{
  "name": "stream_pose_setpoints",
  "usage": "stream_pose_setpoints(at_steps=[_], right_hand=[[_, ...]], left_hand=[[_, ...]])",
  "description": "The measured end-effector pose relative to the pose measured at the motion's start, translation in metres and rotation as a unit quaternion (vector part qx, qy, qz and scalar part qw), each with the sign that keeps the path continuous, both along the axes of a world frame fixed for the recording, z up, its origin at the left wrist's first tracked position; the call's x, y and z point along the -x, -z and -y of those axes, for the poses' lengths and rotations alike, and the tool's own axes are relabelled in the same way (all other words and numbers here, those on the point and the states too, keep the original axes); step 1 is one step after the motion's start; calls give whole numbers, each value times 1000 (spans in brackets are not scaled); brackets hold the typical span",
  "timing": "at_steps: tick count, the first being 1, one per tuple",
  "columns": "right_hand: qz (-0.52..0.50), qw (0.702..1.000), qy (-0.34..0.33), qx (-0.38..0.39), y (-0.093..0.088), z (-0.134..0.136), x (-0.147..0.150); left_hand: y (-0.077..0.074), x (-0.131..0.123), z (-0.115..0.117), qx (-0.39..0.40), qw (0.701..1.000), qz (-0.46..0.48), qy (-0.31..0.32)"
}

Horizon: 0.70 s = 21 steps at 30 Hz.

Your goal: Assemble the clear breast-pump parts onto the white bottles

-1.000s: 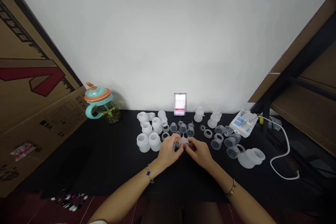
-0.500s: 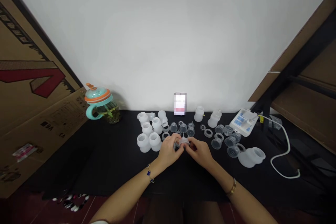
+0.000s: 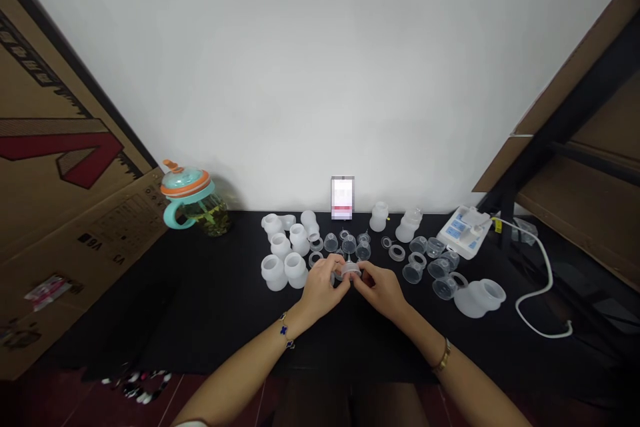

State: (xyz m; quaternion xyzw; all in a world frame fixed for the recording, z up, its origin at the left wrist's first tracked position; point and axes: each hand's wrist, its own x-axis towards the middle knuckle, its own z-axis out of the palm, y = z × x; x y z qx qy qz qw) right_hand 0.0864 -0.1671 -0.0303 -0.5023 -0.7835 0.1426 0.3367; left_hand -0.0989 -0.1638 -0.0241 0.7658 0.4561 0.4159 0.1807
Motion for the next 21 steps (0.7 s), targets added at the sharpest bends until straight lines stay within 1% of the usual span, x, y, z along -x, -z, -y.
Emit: stream_pose_setpoints(at_steps=[21], right_hand=[[-1, 1000, -1, -6, 5, -1, -1]], left_hand=[[2, -1, -1, 6, 1000, 7, 0]])
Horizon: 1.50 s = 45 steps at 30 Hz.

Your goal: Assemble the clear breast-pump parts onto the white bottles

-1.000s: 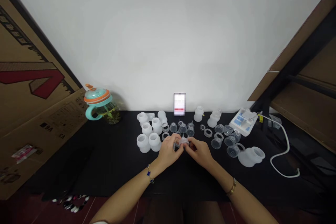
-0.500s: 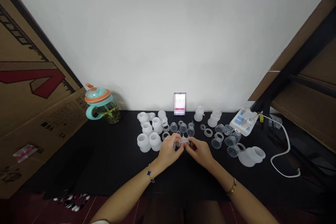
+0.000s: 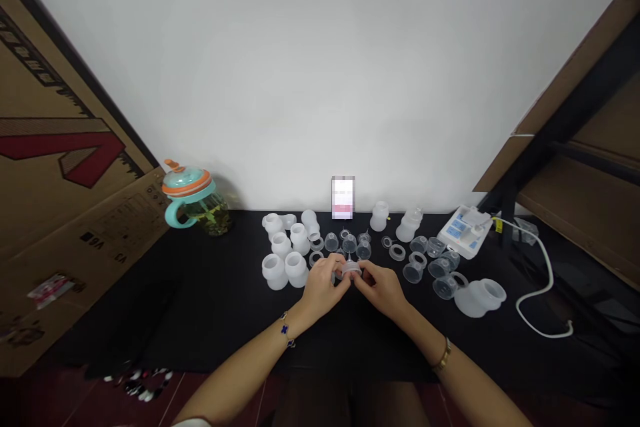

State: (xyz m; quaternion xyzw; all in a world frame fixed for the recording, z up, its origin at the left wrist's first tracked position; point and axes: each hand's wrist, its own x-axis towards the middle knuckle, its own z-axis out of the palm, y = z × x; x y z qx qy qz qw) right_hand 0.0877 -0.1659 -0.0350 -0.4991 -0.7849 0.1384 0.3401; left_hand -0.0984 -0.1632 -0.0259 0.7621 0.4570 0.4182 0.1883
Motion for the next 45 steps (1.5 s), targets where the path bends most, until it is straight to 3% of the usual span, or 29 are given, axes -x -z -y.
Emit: stream_pose_setpoints(at_steps=[45], right_hand=[[-1, 1000, -8, 14, -7, 1, 1]], left_hand=[[-3, 3, 0, 35, 999, -2, 21]])
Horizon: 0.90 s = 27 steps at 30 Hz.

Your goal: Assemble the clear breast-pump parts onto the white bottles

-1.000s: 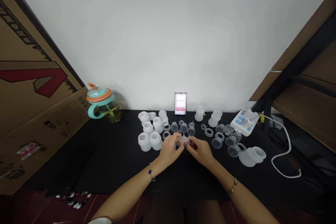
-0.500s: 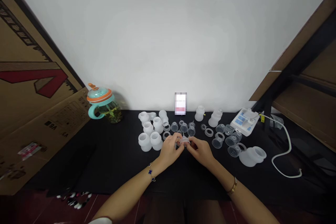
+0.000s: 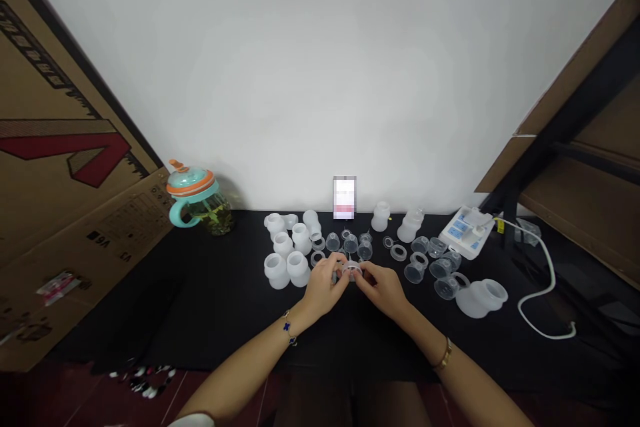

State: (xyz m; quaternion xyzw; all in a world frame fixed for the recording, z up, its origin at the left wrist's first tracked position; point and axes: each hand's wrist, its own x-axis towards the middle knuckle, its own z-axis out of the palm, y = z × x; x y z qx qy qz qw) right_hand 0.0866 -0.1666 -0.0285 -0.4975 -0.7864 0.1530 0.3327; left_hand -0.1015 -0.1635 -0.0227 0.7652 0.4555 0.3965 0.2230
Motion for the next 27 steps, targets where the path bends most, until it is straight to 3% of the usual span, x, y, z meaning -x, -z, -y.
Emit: stream_pose_setpoints(at_steps=[8, 27], right_hand=[[-23, 1000, 13, 10, 1, 2, 3], [-63, 998, -7, 24, -4, 4, 5]], left_hand=[[-1, 0, -2, -27, 999, -5, -17], [4, -3, -3, -64, 997, -29, 23]])
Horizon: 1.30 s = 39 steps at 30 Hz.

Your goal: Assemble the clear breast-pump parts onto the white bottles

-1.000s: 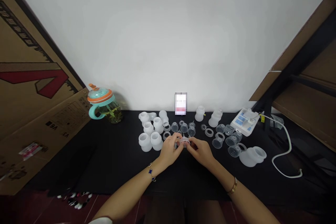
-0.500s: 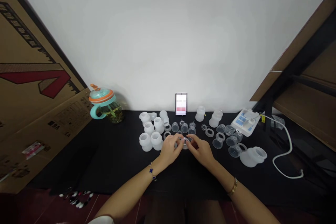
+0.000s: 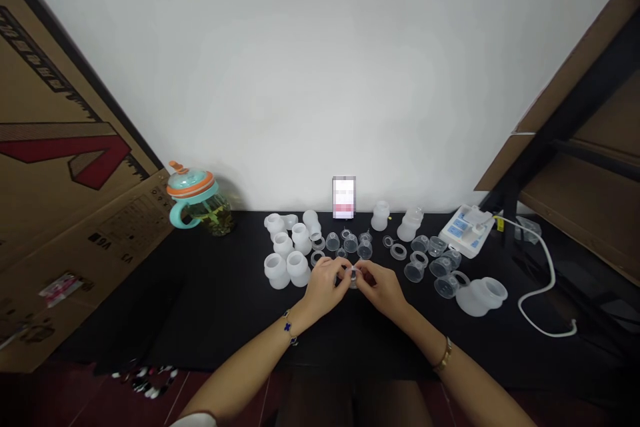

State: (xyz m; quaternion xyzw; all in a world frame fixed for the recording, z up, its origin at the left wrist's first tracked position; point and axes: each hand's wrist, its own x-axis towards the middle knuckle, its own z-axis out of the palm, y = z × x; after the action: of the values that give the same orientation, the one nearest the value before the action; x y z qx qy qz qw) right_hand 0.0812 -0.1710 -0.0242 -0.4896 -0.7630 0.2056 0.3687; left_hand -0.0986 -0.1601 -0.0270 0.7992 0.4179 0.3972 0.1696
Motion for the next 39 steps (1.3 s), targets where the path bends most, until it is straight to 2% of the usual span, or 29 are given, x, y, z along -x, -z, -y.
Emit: stream_pose_setpoints(at_steps=[5, 17, 39], right_hand=[[-5, 1000, -1, 4, -1, 0, 0], [12, 999, 10, -49, 3, 1, -2], [-11, 1000, 1, -21, 6, -1, -3]], left_hand=[[-1, 0, 1, 1, 1000, 3, -1], [0, 0, 1, 2, 1000, 7, 4], [0, 2, 0, -33, 999, 1, 21]])
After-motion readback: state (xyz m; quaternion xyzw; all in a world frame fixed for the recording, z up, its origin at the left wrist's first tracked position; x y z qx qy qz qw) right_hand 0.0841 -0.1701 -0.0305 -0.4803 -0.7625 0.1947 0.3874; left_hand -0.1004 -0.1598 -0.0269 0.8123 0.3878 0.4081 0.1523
